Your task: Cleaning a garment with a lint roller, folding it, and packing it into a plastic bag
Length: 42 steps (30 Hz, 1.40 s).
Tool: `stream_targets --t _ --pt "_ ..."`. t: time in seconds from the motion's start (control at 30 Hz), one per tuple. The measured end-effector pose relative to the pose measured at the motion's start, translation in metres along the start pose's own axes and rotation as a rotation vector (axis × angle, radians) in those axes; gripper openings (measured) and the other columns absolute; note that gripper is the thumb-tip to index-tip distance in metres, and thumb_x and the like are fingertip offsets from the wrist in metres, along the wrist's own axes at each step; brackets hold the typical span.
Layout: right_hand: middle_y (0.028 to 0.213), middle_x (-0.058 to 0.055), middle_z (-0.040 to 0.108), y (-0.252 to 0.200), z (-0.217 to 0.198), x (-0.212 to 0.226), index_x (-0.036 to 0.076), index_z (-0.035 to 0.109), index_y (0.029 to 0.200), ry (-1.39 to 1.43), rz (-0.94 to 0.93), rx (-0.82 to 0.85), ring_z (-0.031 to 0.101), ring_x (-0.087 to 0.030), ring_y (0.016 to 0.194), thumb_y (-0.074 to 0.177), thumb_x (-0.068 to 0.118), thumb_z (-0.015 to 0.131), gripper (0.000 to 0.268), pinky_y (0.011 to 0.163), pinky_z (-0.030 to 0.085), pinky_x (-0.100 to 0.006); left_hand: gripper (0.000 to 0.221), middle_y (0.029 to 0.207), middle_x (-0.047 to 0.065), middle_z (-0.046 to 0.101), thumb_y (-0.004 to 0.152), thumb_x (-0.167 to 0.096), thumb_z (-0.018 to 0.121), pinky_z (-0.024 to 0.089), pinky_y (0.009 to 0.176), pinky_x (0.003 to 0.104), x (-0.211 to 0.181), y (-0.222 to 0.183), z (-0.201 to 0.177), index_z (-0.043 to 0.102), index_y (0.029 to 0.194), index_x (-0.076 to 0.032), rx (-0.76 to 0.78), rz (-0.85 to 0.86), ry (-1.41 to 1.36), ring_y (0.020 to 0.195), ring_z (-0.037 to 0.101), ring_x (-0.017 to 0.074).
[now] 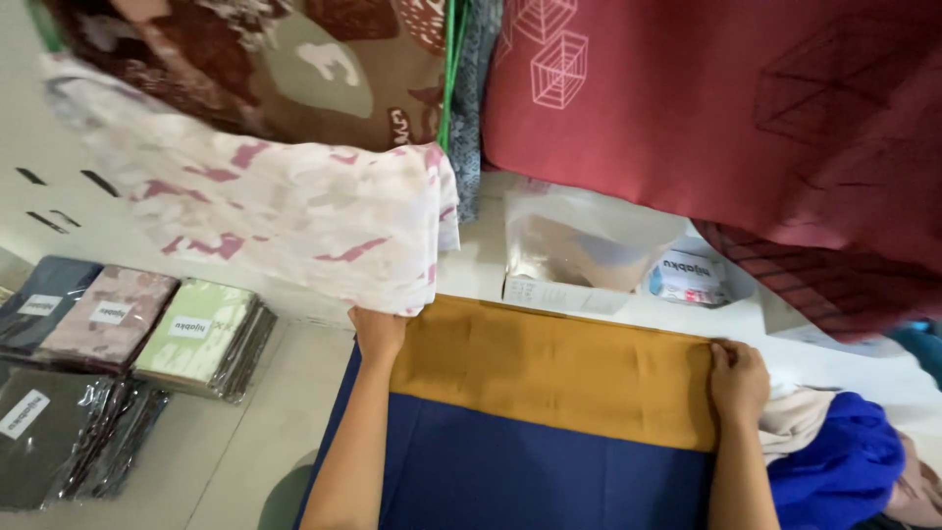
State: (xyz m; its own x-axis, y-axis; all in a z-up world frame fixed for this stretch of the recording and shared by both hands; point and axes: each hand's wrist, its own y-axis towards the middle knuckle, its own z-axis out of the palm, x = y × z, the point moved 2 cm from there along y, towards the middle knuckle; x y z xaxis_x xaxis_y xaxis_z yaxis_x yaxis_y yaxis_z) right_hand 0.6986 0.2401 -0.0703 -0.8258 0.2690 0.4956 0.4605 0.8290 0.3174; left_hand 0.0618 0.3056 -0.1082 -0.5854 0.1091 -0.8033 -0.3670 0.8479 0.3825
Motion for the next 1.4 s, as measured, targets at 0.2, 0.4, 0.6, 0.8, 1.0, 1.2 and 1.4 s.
stream_targets --t 0.2,0.4,0.6,0.8,1.0,1.2,1.4 --pt "0.110 -0.022 0.058 -0.006 -0.006 -0.015 -0.003 0.059 0.114 0.292 -0.185 -0.193 0.057 -0.038 0.100 0.108 0.008 0.060 0.013 0.094 0.043 -0.047 0.026 0.102 0.019 0.076 0.096 -0.027 0.069 0.051 0.083 0.043 -0.005 -0.002 -0.004 0.069 0.109 -0.005 0.063 0.037 -0.145 0.098 0.073 0.0339" --pt "0.109 -0.017 0.054 -0.094 -0.108 -0.008 0.000 0.052 0.119 0.402 -0.203 -0.367 0.053 -0.034 0.101 0.117 0.009 0.051 0.009 0.091 0.041 -0.044 0.018 0.104 0.006 0.063 0.099 -0.016 0.069 0.049 0.091 0.028 -0.094 -0.062 -0.111 0.060 0.112 -0.009 -0.076 0.168 -0.363 0.096 0.063 0.0173" --pt "0.113 -0.027 0.046 -0.162 -0.186 0.003 -0.010 0.042 0.119 0.459 -0.404 -0.609 0.050 -0.039 0.103 0.123 0.002 0.042 0.013 0.095 0.043 -0.045 0.021 0.114 0.020 0.061 0.103 -0.004 0.058 0.049 0.095 0.031 -0.127 -0.113 -0.176 0.042 0.116 -0.008 -0.142 0.269 -0.541 0.105 0.063 0.0233" --pt "0.124 -0.018 0.063 -0.144 -0.179 0.025 0.000 0.048 0.131 0.298 -0.118 -0.262 0.066 -0.037 0.105 0.108 0.006 0.061 0.027 0.085 0.048 -0.045 0.030 0.109 0.009 0.068 0.102 -0.032 0.065 0.053 0.086 0.036 -0.130 -0.105 -0.166 0.057 0.118 -0.009 -0.009 0.034 -0.139 0.095 0.070 0.0264" --pt "0.088 -0.023 0.073 -0.126 -0.075 0.005 0.014 0.046 0.132 -0.105 -0.001 -0.042 0.072 -0.050 0.084 0.114 0.022 0.053 0.021 0.077 0.057 -0.058 0.023 0.112 0.007 0.074 0.100 -0.034 0.068 0.059 0.085 0.051 -0.061 -0.113 -0.084 0.057 0.116 -0.023 0.176 0.054 0.305 0.099 0.074 0.0358" --pt "0.099 -0.016 0.068 -0.127 -0.092 0.025 0.020 0.047 0.137 -0.268 -0.112 -0.021 0.073 -0.047 0.085 0.111 0.021 0.056 0.028 0.077 0.059 -0.057 0.039 0.114 0.005 0.072 0.098 -0.036 0.070 0.062 0.080 0.049 -0.072 -0.110 -0.091 0.055 0.132 -0.023 0.123 0.198 0.383 0.097 0.073 0.0324" --pt "0.127 -0.019 0.058 -0.170 -0.092 0.065 0.009 0.057 0.146 -0.296 -0.511 -0.149 0.060 -0.043 0.114 0.112 0.017 0.047 0.036 0.101 0.049 -0.044 0.059 0.120 0.015 0.070 0.098 -0.062 0.058 0.051 0.097 0.052 -0.142 -0.141 -0.101 0.065 0.132 -0.014 0.042 0.428 0.303 0.112 0.067 0.0373"
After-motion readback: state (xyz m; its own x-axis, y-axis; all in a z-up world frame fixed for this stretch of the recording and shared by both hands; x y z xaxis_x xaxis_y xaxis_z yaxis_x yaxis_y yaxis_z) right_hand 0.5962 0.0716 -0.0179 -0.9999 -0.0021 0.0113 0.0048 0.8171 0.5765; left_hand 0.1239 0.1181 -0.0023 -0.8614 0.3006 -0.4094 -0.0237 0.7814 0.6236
